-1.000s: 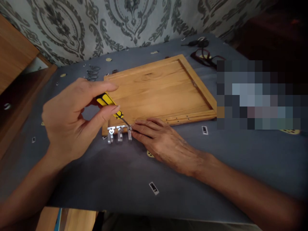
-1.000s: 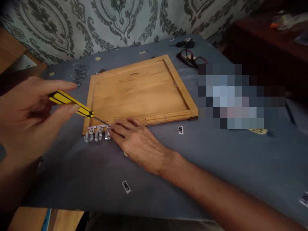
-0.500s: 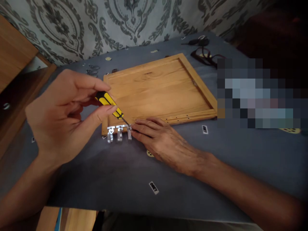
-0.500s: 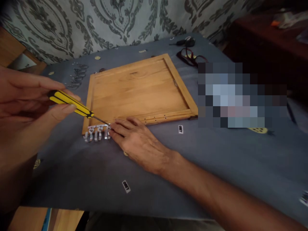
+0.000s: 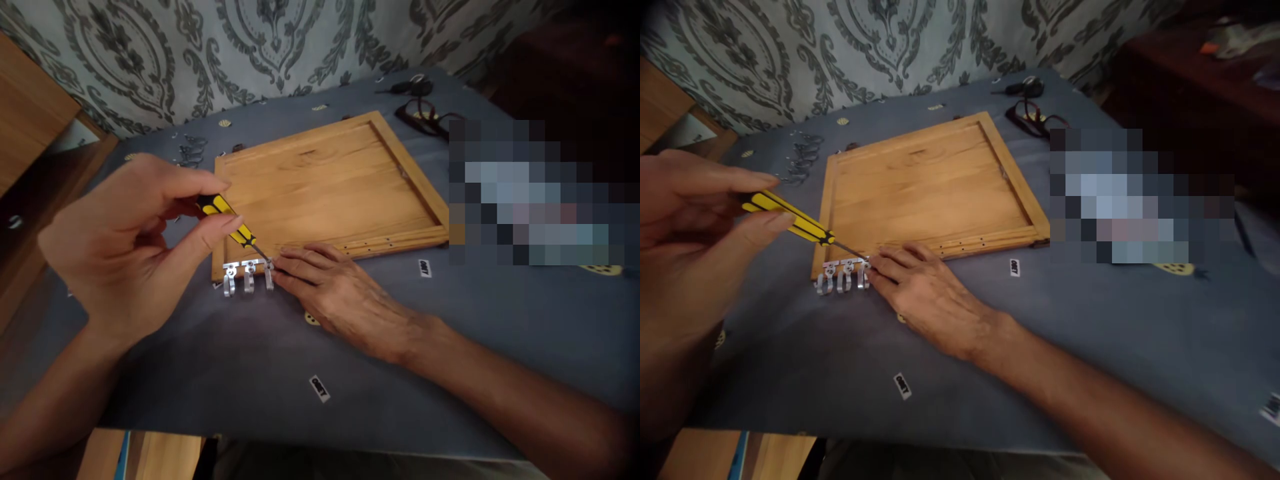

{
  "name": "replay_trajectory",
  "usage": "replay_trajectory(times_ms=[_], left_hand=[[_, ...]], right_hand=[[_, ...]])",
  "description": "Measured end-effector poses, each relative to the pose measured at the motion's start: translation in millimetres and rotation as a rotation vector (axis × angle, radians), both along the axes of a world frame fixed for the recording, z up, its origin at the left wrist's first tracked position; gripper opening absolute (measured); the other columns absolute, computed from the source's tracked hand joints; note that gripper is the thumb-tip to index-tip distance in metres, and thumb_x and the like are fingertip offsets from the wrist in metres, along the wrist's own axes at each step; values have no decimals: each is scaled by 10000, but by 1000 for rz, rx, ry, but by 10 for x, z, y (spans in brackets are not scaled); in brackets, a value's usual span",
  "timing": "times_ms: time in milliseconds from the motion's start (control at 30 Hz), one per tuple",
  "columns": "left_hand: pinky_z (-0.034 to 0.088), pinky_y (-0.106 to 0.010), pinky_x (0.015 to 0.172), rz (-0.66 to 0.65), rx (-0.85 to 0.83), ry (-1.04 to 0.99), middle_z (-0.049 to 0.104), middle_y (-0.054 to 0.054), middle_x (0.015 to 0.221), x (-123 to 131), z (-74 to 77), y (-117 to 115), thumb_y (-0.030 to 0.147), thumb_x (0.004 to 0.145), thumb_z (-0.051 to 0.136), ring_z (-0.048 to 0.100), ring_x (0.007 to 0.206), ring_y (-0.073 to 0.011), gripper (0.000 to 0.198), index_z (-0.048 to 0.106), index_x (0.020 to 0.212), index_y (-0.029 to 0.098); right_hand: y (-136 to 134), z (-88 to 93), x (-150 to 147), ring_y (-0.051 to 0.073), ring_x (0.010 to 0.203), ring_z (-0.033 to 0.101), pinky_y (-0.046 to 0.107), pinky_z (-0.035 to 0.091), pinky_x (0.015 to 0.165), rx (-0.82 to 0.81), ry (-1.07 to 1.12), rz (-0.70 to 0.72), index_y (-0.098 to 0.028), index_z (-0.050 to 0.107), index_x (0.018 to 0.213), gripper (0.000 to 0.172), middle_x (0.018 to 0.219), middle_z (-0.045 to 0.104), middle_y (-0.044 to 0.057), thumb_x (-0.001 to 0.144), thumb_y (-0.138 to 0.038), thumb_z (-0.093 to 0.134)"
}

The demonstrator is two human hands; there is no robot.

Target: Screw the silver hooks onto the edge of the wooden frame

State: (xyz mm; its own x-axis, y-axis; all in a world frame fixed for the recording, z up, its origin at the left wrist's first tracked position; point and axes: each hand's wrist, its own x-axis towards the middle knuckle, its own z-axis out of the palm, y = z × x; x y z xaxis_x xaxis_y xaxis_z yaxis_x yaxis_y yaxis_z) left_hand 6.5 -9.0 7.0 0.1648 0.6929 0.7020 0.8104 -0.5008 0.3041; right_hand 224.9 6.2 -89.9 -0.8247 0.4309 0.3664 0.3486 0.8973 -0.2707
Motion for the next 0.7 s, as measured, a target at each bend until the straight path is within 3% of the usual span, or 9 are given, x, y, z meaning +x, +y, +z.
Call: replay_trajectory(times_ms=[100,233,333,467,567,700], left_hand=[[408,-312,546,25,-38,-9,710,36,862,6,28,-25,293,827,757,605,709,-96,196,748,1019,332],[603,-272,756,-30,-126,-122,744,55,1020,3,45,-40,266,782,802,711,896,-125,330,719,1100,305],[643,-305,822,-67,-164,-179,746,38,991,9,42,-39,256,756,817,727,878,-139,335,717,1076,265],[611,-291,734,-76,-82,-114,733,23,949,12,14,1,295,786,778,691,843,-128,254,721,1032,258],[508,-240,617,-112,5,-35,716,31,911,-12,-16,41,329,750,815,655,822,-117,267,727,995,269],[409,-245,550,-37,16,-6,715,40,841,-39,-35,41,342,744,815,627,723,-103,239,743,960,270]], right_hand=[[1,-13,1,331,1321,540,528,445,1089,-4,-1,5,-57,621,1283,374,1385,633,169,916,-81,555],[1,-22,1,320,1335,531,516,435,1100,-6,-15,-2,-83,614,1297,396,1397,627,152,904,-81,572],[0,-19,1,308,1341,527,514,432,1100,-8,-13,-3,-91,614,1296,394,1393,629,155,904,-77,569],[2,-2,-1,307,1344,523,524,435,1094,-15,-9,2,-86,617,1293,394,1384,632,167,903,-69,568],[4,10,-6,308,1337,528,520,438,1094,-12,-17,-1,-94,629,1281,370,1374,642,156,917,-83,560],[4,7,-9,289,1341,529,514,440,1088,-15,-15,-5,-142,634,1282,369,1375,644,139,928,-84,547]])
